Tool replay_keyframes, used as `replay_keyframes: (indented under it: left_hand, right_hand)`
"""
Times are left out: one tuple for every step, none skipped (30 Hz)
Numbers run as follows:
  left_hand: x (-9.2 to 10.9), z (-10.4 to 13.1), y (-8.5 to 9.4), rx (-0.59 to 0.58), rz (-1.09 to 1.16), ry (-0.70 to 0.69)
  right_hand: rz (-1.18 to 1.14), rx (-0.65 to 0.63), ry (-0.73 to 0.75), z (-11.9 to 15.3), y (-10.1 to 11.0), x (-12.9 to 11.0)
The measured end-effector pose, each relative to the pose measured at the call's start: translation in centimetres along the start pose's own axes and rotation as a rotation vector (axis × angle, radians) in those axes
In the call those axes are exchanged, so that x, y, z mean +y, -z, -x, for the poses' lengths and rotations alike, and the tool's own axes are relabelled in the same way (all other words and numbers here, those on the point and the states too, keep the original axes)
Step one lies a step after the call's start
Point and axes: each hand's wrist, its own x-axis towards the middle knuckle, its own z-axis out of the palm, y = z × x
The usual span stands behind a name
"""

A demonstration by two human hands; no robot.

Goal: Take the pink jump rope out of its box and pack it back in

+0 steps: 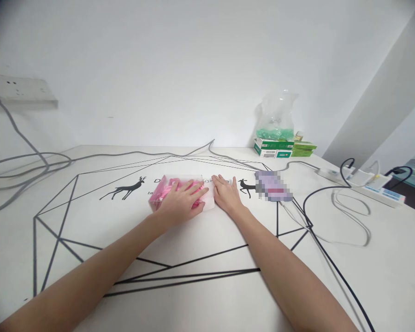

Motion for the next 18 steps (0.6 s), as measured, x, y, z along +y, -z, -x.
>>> replay_keyframes:
  left_hand:
    - [0.0, 0.0, 0.0, -0.001, -0.001, -0.001]
    - [0.0, 0.0, 0.1, -0.001, -0.003, -0.004]
    - [0.0, 0.0, 0.1, -0.001, -0.005, -0.005]
    - [0.0, 0.0, 0.1, 0.001, -0.006, -0.004]
    - [0.1, -0.1, 0.1, 0.004, -0.007, -0.002]
    - [0.1, -0.1, 0.1, 0.008, -0.005, 0.001]
    - [0.1, -0.1, 0.0, 0.013, -0.001, 0.004]
    - [0.1, -0.1, -0.1, 0.018, 0.005, 0.009]
    - [0.1, 0.0, -0.2, 0.026, 0.012, 0.019]
    - [0.1, 0.0, -0.3, 0.037, 0.019, 0.032]
    - [0.1, 0.0, -0.4, 0.048, 0.025, 0.047]
    - [0.1, 0.1, -0.6, 0.059, 0.029, 0.061]
    - [0.1, 0.1, -0.6, 0.066, 0.031, 0.071]
    - [0.1, 0.1, -0.7, 0.067, 0.031, 0.077]
    - [0.1, 0.1, -0.7, 0.064, 0.032, 0.077]
    - [0.1, 0.1, -0.7, 0.059, 0.034, 0.078]
    - [0.1, 0.1, -0.7, 0.056, 0.037, 0.081]
    - [0.2, 0.1, -0.6, 0.057, 0.041, 0.09]
  right_hand:
    - [-0.01, 0.027, 0.007, 0.0, 0.0, 0.0]
    - [-0.019, 0.051, 0.007, 0.0, 0.0, 0.1]
    - [-0.026, 0.072, 0.004, 0.1, -0.1, 0.1]
    - [-0.031, 0.081, 0.006, 0.1, 0.0, 0.1]
    - [-0.033, 0.075, 0.016, 0.1, 0.0, 0.0]
    - [-0.032, 0.057, 0.033, 0.2, 0.1, -0.1]
    - [-0.029, 0.027, 0.056, 0.2, 0.2, -0.2]
    - [-0.025, -0.011, 0.081, 0.3, 0.3, -0.4]
    - [-0.022, -0.05, 0.104, 0.4, 0.4, -0.5]
    - [-0.017, -0.083, 0.122, 0.5, 0.5, -0.7]
    - [-0.013, -0.106, 0.133, 0.6, 0.6, -0.8]
    - [-0.008, -0.122, 0.141, 0.6, 0.7, -0.9]
    - [0.0, -0.134, 0.15, 0.6, 0.7, -1.0]
    - [0.012, -0.141, 0.159, 0.6, 0.8, -1.0]
    - [0.028, -0.149, 0.169, 0.6, 0.8, -1.1]
    - [0.048, -0.16, 0.183, 0.6, 0.7, -1.0]
    - [0.072, -0.175, 0.198, 0.6, 0.7, -1.0]
    - [0.097, -0.19, 0.212, 0.6, 0.7, -1.0]
